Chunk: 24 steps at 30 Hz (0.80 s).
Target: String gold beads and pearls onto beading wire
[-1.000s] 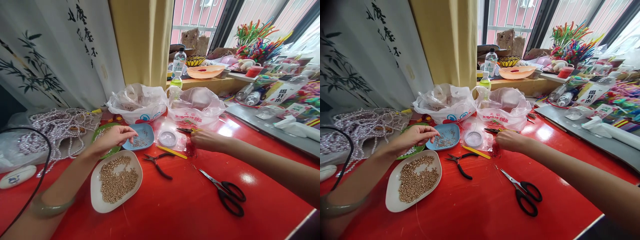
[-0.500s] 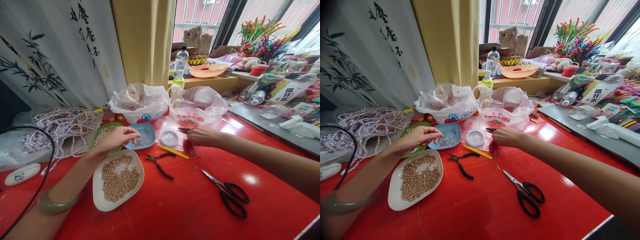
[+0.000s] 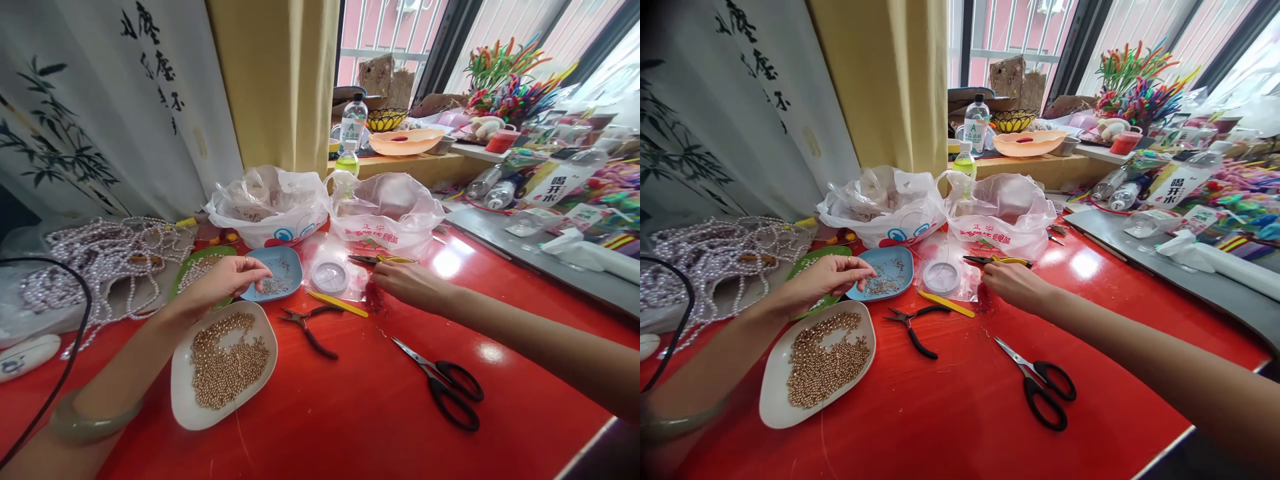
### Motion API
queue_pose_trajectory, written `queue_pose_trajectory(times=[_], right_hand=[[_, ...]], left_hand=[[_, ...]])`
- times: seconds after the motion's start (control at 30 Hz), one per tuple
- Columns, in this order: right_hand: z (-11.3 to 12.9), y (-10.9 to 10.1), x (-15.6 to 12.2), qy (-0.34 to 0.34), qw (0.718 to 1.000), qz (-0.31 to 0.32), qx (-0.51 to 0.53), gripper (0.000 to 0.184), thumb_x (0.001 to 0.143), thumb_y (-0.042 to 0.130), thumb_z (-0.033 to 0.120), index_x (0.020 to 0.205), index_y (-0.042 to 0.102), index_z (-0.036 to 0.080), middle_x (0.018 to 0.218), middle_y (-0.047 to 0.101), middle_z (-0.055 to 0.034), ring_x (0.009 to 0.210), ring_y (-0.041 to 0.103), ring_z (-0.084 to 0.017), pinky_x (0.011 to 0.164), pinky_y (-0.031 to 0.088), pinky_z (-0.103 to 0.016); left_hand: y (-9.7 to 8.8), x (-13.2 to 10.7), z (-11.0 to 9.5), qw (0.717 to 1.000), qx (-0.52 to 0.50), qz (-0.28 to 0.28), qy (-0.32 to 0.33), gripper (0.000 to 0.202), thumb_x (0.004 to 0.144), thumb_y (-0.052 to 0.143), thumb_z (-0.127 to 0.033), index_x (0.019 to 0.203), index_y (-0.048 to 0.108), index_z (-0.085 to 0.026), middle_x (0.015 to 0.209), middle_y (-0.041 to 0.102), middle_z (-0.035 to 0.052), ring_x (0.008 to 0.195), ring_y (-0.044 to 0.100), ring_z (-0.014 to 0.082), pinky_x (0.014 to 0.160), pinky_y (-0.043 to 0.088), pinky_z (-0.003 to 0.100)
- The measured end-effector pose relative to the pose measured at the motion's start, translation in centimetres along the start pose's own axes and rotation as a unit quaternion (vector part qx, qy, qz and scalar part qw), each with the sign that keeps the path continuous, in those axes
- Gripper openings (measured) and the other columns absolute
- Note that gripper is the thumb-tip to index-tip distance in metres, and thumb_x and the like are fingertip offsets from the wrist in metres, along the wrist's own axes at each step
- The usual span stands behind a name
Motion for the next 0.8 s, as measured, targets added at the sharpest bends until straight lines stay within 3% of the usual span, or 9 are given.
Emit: queue_pose_trajectory(times=[0.17, 0.37, 0.57, 0.8], right_hand=[[-0.5, 1.2, 2.8, -0.073, 0.993, 0.074, -0.050, 0.023, 0.078, 0.043, -0.001, 0.081, 0.063, 0.011, 0.089, 0.064, -0.0110, 0.079, 0.058, -0.020, 0.066, 0.042, -0.031], [-0.8, 2.0, 3.9, -0.117, 0.983, 0.130, -0.058, 0.019, 0.072, 0.049, 0.000, 0.070, 0.064, 0.011, 0.074, 0.066, -0.0094, 0.072, 0.058, -0.019, 0.060, 0.038, -0.029], [-0.9, 1.6, 2.8, -0.078, 0.987, 0.135, -0.038, 0.014, 0.066, 0.050, 0.004, 0.068, 0.062, 0.010, 0.069, 0.064, -0.0092, 0.059, 0.056, -0.016, 0.050, 0.033, -0.025], [-0.4, -0.4, 0.0, -0.023, 0.992, 0.121, -0.011, 0.014, 0.064, 0.048, 0.005, 0.065, 0.059, 0.014, 0.066, 0.062, -0.0049, 0.061, 0.055, -0.014, 0.052, 0.036, -0.023]], left_hand=[[0.1, 0.2, 0.4, 1.000, 0.014, 0.003, -0.005, 0.026, 0.071, 0.056, -0.040, 0.078, 0.058, -0.015, 0.062, 0.055, -0.0007, 0.040, 0.029, 0.0048, 0.040, 0.019, 0.021], [0.1, 0.5, 1.0, 1.000, 0.016, -0.003, -0.018, 0.029, 0.071, 0.056, -0.042, 0.078, 0.058, -0.014, 0.061, 0.055, -0.0007, 0.041, 0.030, 0.0048, 0.041, 0.020, 0.021], [0.1, 0.7, 1.4, 0.999, 0.019, 0.001, -0.026, 0.031, 0.071, 0.055, -0.044, 0.081, 0.057, -0.014, 0.064, 0.055, 0.0000, 0.042, 0.030, 0.0048, 0.041, 0.020, 0.021], [0.2, 0.6, 1.2, 0.999, 0.014, -0.009, -0.032, 0.030, 0.071, 0.056, -0.043, 0.080, 0.057, -0.014, 0.062, 0.054, -0.0002, 0.041, 0.029, 0.0046, 0.040, 0.019, 0.020]])
Point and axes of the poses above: each hand's wrist, its own x-axis towards the middle knuckle, its own y-axis out of the palm, z = x × y, the point moved 7 cm from there along x, towards the middle knuckle
